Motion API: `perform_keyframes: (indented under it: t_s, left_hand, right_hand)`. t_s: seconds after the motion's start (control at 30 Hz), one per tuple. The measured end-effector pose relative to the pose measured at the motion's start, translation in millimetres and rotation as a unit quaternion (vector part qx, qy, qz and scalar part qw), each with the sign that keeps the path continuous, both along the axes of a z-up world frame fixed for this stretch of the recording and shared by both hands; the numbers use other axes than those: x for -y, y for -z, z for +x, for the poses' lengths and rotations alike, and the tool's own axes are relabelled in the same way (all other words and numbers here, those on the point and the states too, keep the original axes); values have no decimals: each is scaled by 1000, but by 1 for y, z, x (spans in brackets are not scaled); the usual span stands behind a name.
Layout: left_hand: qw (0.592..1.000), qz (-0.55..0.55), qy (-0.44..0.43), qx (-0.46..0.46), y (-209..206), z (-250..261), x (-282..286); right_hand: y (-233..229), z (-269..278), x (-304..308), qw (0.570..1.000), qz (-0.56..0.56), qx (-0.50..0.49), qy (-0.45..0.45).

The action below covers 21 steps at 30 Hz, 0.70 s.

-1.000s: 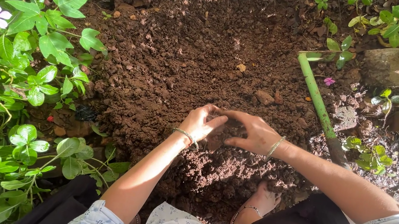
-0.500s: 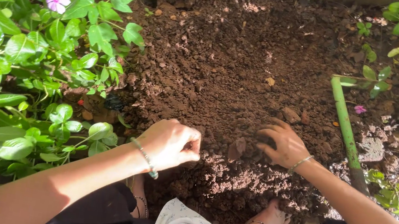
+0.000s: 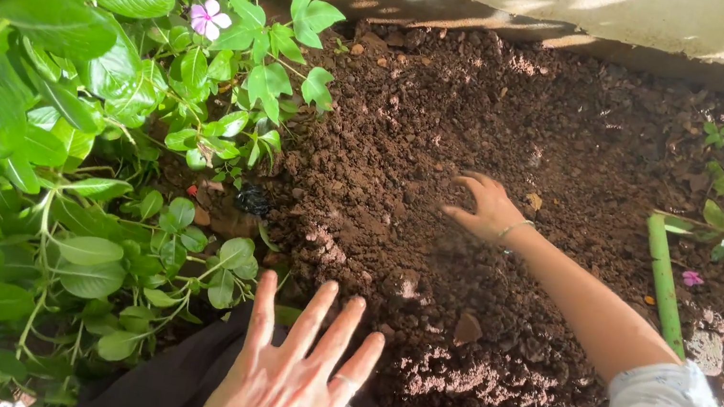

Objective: Digging and loosening soil in a garden area using hands and a small hand hoe.

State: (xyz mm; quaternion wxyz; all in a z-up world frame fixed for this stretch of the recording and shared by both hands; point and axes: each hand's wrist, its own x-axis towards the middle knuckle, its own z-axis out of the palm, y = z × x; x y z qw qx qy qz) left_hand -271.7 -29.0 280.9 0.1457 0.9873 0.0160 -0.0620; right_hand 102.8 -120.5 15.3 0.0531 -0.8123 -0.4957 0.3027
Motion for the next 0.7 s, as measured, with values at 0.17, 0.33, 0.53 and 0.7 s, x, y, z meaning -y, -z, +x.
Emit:
perform_keyframes:
  t_s: [0.17, 0.33, 0.53, 0.7]
  left_hand:
    - [997, 59, -13, 58, 53, -32, -24]
    - [970, 126, -117, 173, 111, -31, -54]
    - [983, 83, -105, 122, 145, -29, -69]
    - [989, 65, -96, 88, 160, -27, -83]
  right_hand:
    - [71, 57, -73, 989, -80, 1, 128]
    - [106, 90, -128, 948, -108, 16, 299]
    - [113, -10, -165, 922, -61, -40, 381]
    - [30, 2, -137, 952, 71, -107, 279]
